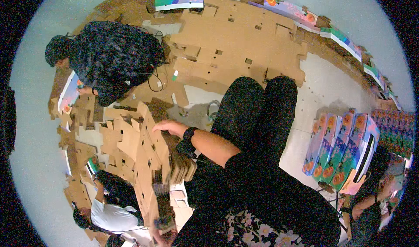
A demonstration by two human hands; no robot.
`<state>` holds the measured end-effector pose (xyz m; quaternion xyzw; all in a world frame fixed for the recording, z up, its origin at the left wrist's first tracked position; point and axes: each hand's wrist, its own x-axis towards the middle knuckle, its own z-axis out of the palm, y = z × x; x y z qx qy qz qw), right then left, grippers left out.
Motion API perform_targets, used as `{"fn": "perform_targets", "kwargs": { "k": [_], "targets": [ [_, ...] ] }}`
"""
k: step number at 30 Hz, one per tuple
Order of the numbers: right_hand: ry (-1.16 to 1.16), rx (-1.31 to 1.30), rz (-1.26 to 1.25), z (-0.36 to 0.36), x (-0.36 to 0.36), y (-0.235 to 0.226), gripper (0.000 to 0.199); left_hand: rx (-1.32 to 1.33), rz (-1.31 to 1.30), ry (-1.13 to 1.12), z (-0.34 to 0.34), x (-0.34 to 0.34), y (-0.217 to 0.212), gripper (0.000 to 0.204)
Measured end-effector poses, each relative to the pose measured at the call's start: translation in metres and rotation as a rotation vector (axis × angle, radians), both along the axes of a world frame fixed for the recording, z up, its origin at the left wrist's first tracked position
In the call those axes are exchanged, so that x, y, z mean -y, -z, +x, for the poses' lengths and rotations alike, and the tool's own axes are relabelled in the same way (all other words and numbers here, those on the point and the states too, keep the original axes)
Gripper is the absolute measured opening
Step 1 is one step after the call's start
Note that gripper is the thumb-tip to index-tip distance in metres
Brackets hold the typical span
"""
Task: Assembling flat cardboard pieces into fruit shipping boxes by folding and slotting tabs.
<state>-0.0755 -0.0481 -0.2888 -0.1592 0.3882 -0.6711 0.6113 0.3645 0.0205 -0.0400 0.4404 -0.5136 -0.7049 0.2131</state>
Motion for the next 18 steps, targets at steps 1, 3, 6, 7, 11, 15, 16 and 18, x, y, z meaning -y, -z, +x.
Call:
{"fn": "perform_targets", "kwargs": {
  "k": [1, 3, 6, 7, 11, 15, 16, 18],
  "targets": [
    [0.018, 0.007, -0.059, 0.0, -0.002, -0.02, 0.034, -0.109, -0.08, 0.177, -0.001, 0.005, -0.011, 0.062],
    [0.058, -0.032, -0.002, -0.011, -0.004, -0.066, 0.035, -0.016, -0.029, 0.117, -0.008, 0.014, -0.034, 0.059],
    [0.238, -0.063, 0.347, -0.038, -0.032, -0.139, 0.041, 0.086, 0.176, 0.005, -0.025, 0.017, -0.071, 0.056],
    [0.319, -0.121, 0.294, -0.05, -0.063, -0.161, 0.041, 0.089, 0.239, 0.015, -0.033, 0.012, -0.082, 0.055],
    [0.551, -0.063, 0.01, -0.089, -0.215, -0.251, 0.045, 0.098, 0.511, 0.137, -0.082, -0.017, -0.115, 0.055],
    [1.063, -0.533, 0.156, -0.07, -0.34, -0.325, 0.042, 0.11, 0.792, 0.375, -0.157, -0.025, -0.142, 0.057],
    [1.132, -0.353, 0.27, -0.073, -0.366, -0.339, 0.042, 0.112, 0.859, 0.452, -0.173, -0.023, -0.148, 0.059],
    [1.292, -0.203, 0.293, -0.076, -0.4, -0.353, 0.043, 0.102, 0.899, 0.639, -0.203, -0.009, -0.155, 0.061]
  ]
}}
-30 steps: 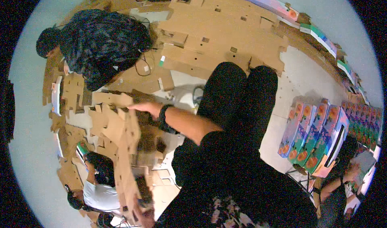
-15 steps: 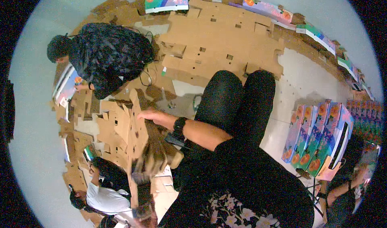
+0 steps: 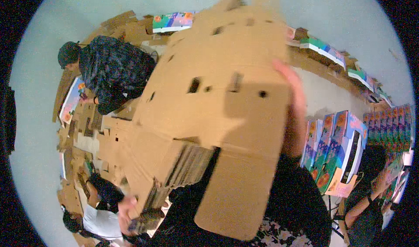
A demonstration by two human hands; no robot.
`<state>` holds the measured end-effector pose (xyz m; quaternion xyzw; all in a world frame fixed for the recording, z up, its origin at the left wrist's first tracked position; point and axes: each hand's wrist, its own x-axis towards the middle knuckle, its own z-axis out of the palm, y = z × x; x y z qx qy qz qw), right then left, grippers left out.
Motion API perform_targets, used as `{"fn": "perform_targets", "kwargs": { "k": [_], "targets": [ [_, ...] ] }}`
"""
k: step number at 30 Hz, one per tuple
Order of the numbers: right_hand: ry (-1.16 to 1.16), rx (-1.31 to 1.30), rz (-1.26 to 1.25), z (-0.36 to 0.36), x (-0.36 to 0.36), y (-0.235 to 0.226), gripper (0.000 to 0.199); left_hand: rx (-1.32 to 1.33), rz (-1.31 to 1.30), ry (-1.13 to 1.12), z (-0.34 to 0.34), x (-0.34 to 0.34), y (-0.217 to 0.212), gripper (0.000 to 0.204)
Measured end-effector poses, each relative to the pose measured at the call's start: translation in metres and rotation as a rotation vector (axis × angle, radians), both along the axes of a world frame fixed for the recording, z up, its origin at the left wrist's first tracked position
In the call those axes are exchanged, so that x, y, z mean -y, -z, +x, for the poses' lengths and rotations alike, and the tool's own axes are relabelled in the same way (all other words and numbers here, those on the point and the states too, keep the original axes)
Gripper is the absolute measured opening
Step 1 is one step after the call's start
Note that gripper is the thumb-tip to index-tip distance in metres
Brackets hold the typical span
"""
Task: Assembling flat cardboard pieces into fruit shipping boxes by folding and slotting tabs.
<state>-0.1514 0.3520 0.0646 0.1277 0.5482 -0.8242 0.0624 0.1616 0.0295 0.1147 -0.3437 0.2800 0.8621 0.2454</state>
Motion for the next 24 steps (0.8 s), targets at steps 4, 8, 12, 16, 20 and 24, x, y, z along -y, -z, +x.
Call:
{"fn": "perform_targets", "kwargs": {
  "k": [4, 8, 12, 16, 20, 24],
  "targets": [
    [0.323, -0.156, -0.121, 0.018, -0.044, 0.004, 0.043, -0.644, -0.921, 0.324, -0.084, 0.05, -0.001, 0.056],
    [0.444, -0.316, -0.403, 0.012, -0.013, 0.042, 0.043, -0.759, -1.249, 0.532, -0.261, 0.135, -0.005, 0.043],
    [0.504, -0.215, -0.428, -0.028, 0.086, 0.126, 0.039, -0.521, -0.838, 0.5, -0.429, 0.221, 0.064, 0.054],
    [-0.352, 0.446, -0.433, -0.041, 0.099, 0.182, 0.045, -0.325, -1.002, 0.069, -0.453, 0.264, 0.221, 0.055],
    [-0.774, 0.344, -0.158, -0.013, 0.084, 0.182, 0.047, -0.306, -0.8, 0.13, -0.343, 0.242, 0.372, 0.028],
    [-0.735, 0.148, -0.039, -0.011, 0.083, 0.163, 0.042, -0.082, -0.792, 0.279, -0.246, 0.198, 0.436, 0.037]
  ]
}}
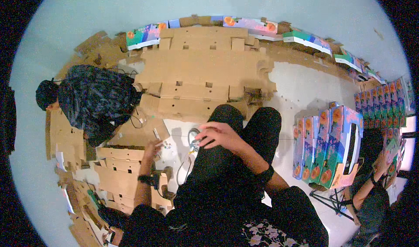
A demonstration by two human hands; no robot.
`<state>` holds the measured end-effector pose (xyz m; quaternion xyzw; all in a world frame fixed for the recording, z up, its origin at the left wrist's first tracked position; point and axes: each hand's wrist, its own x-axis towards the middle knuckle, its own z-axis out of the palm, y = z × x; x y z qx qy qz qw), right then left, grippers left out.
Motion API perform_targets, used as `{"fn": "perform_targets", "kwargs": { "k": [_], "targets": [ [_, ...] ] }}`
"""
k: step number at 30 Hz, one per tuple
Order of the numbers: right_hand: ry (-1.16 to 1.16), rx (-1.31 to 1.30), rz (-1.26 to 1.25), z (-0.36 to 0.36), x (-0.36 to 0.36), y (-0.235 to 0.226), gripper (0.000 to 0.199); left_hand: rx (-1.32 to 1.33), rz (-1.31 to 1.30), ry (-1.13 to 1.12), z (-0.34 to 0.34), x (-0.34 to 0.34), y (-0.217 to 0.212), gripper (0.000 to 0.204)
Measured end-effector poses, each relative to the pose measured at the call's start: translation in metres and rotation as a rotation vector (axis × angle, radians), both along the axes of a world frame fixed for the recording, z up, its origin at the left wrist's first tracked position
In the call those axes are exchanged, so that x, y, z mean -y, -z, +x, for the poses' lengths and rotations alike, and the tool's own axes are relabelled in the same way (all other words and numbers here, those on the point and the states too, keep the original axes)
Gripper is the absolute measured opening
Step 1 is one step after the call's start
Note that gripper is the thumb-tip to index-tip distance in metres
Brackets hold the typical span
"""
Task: Assembling flat cardboard pieces into fruit shipping boxes by folding and slotting tabs.
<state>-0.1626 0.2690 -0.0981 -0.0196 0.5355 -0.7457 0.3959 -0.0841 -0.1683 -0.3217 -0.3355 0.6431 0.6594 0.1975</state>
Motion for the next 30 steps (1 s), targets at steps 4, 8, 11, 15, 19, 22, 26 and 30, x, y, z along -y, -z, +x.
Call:
{"fn": "perform_targets", "kwargs": {
  "k": [4, 8, 11, 15, 19, 22, 26, 30],
  "targets": [
    [0.267, -0.205, 0.095, -0.019, -0.026, -0.017, 0.037, 0.052, 0.047, -0.109, 0.028, -0.032, 0.007, 0.041],
    [0.622, -0.363, 0.249, -0.045, -0.097, -0.006, 0.035, -0.04, 0.033, -0.289, -0.002, -0.032, 0.015, 0.055],
    [0.866, -0.299, 0.519, -0.062, -0.147, 0.059, 0.037, -0.141, 0.041, -0.326, -0.049, -0.02, 0.031, 0.09],
    [0.603, -0.026, 0.897, -0.064, -0.172, 0.19, 0.055, -0.116, 0.0, -0.441, -0.124, -0.017, 0.051, 0.095],
    [0.497, -0.16, 0.342, -0.033, -0.168, 0.261, 0.052, -0.107, 0.049, -0.389, -0.163, -0.049, 0.07, 0.074],
    [0.552, -0.058, 0.37, -0.023, -0.169, 0.253, 0.052, -0.163, 0.147, -0.457, -0.17, -0.083, 0.088, 0.058],
    [0.621, 0.016, 0.415, -0.043, -0.171, 0.232, 0.051, -0.207, 0.158, -0.44, -0.17, -0.122, 0.103, 0.043],
    [0.567, 0.049, 0.458, -0.076, -0.184, 0.249, 0.05, -0.358, -0.136, -0.417, -0.163, -0.149, 0.104, 0.107]
  ]
}}
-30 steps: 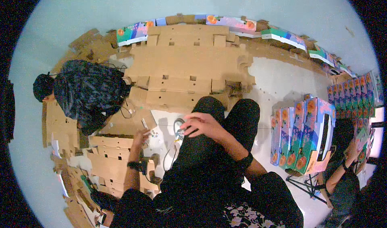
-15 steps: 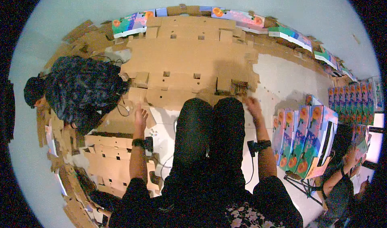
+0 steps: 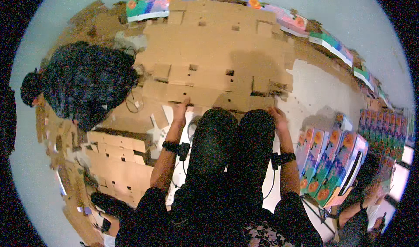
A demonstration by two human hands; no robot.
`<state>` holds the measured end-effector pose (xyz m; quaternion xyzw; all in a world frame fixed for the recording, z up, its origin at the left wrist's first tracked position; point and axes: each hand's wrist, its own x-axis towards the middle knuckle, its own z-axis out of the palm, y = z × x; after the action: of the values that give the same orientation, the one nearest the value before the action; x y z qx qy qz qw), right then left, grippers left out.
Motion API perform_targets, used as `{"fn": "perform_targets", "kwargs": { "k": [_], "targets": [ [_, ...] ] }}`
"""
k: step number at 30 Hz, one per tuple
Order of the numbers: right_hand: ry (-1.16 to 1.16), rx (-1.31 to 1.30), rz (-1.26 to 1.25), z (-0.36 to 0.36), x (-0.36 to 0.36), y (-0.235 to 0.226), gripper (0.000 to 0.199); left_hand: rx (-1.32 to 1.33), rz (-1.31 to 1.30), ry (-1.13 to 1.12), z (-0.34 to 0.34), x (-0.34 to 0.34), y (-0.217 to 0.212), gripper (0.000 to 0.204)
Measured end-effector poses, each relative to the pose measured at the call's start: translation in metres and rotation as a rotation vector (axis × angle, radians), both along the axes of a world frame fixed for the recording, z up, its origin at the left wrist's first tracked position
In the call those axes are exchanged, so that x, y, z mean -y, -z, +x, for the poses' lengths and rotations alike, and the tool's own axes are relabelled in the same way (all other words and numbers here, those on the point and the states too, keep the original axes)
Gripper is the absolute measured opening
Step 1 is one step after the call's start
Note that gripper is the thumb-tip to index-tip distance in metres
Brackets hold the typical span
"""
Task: Assembling flat cardboard pieces into fruit shipping boxes by folding and slotting tabs.
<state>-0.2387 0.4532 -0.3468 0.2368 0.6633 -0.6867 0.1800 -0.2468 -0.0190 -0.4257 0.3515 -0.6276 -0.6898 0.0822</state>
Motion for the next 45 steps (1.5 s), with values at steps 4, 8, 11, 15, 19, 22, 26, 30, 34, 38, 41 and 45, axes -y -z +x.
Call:
{"fn": "perform_targets", "kwargs": {
  "k": [4, 8, 11, 15, 19, 22, 26, 30, 34, 38, 41, 45],
  "targets": [
    [-0.063, 0.048, 0.175, -0.011, -0.016, 0.018, 0.051, 0.217, 0.211, 0.258, 0.033, 0.033, 0.016, 0.111],
    [0.019, -0.23, 0.439, 0.01, -0.002, -0.038, 0.046, 0.283, -0.074, 0.078, 0.135, 0.12, 0.049, 0.043],
    [0.319, -0.237, 0.298, 0.038, 0.026, -0.129, 0.035, 0.331, -0.393, -0.141, 0.251, 0.179, 0.061, 0.032],
    [0.435, -0.488, 0.336, 0.07, 0.084, -0.217, 0.019, 0.495, -0.099, -0.279, 0.384, 0.195, 0.053, 0.033],
    [-0.069, -0.695, 0.756, 0.089, 0.147, -0.223, 0.009, 0.432, 0.372, -0.377, 0.421, 0.186, 0.043, 0.033],
    [-0.192, -0.768, 0.933, 0.094, 0.16, -0.217, 0.01, 0.423, 0.45, -0.376, 0.42, 0.182, 0.039, 0.034],
    [-0.107, -0.765, 0.801, 0.093, 0.151, -0.214, 0.01, 0.408, 0.487, -0.371, 0.424, 0.182, 0.036, 0.035],
    [-0.1, -0.779, 0.814, 0.094, 0.147, -0.211, 0.008, 0.415, 0.507, -0.369, 0.438, 0.18, 0.034, 0.036],
    [-0.111, -0.78, 0.841, 0.095, 0.15, -0.209, 0.01, 0.406, 0.514, -0.377, 0.45, 0.179, 0.039, 0.038],
    [-0.112, -0.793, 0.842, 0.094, 0.153, -0.21, 0.01, 0.38, 0.518, -0.378, 0.455, 0.181, 0.052, 0.04],
    [-0.099, -0.799, 0.838, 0.094, 0.152, -0.211, 0.009, 0.341, 0.478, -0.332, 0.451, 0.18, 0.056, 0.041],
    [-0.101, -0.785, 0.875, 0.096, 0.152, -0.214, 0.009, 0.488, -0.785, 0.338, 0.445, 0.171, 0.034, 0.05]
  ]
}}
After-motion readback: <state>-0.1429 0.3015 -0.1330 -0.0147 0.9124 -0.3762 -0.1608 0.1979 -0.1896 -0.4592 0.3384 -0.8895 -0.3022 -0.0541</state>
